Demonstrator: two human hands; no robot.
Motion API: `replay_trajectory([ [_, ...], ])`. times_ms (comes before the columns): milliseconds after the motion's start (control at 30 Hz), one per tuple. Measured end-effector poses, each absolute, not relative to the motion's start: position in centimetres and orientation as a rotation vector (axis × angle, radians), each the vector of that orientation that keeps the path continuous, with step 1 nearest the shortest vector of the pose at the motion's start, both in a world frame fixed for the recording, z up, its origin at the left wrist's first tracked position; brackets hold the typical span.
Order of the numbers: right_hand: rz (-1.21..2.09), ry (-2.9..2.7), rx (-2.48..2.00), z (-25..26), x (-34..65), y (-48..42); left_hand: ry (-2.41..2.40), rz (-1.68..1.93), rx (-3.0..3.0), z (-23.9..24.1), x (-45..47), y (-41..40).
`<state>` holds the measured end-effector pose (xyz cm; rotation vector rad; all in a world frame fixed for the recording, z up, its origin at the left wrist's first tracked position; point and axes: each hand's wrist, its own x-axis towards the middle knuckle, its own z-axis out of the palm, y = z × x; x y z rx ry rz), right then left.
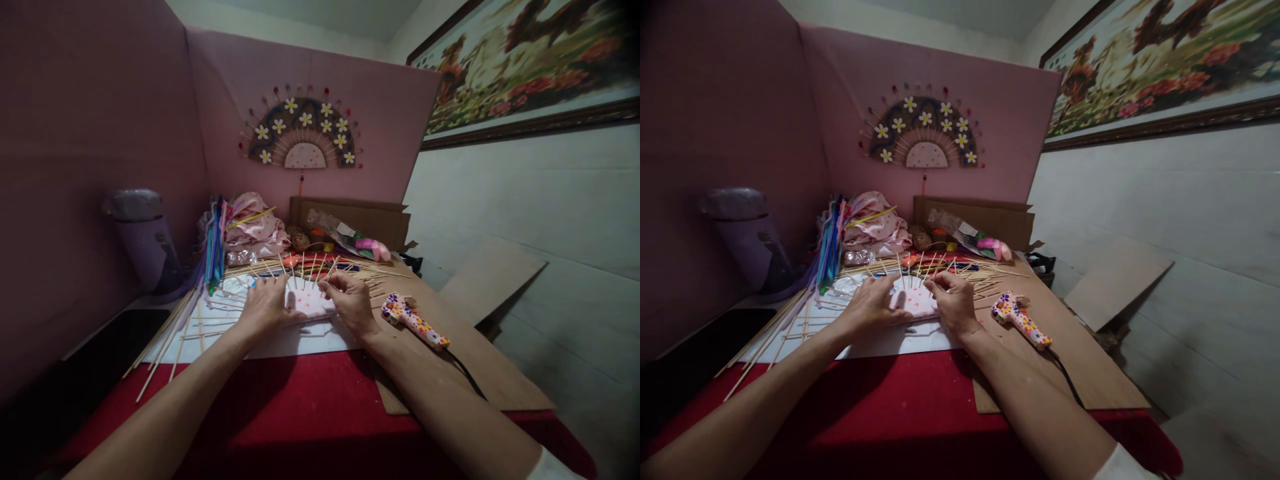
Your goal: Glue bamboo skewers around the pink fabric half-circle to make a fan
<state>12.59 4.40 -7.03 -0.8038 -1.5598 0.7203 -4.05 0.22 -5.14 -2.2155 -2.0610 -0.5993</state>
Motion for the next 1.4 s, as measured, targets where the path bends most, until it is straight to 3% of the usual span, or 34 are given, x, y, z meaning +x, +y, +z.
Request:
replay_trajectory([
  [400, 0.644, -1.45, -0.81, -6.5, 13.0, 4.4, -2.09, -0.372, -2.273, -5.4, -3.7, -0.2],
  [867, 0.437, -1.417, -0.613, -5.8, 13.2, 2.5, -1.666, -0.787, -2.129, -4.4, -3.2, -0.5],
  [1200, 1.109, -1.106, -0.481, -5.6, 12.6, 3.0, -1.316, -1.251, -1.699, -3.7, -3.9, -0.6],
  [1400, 1.356, -1.075, -0.411, -4.7, 12.2, 2.4, -1.172, -1.235, -1.767, -4.3, -3.1, -1.0],
])
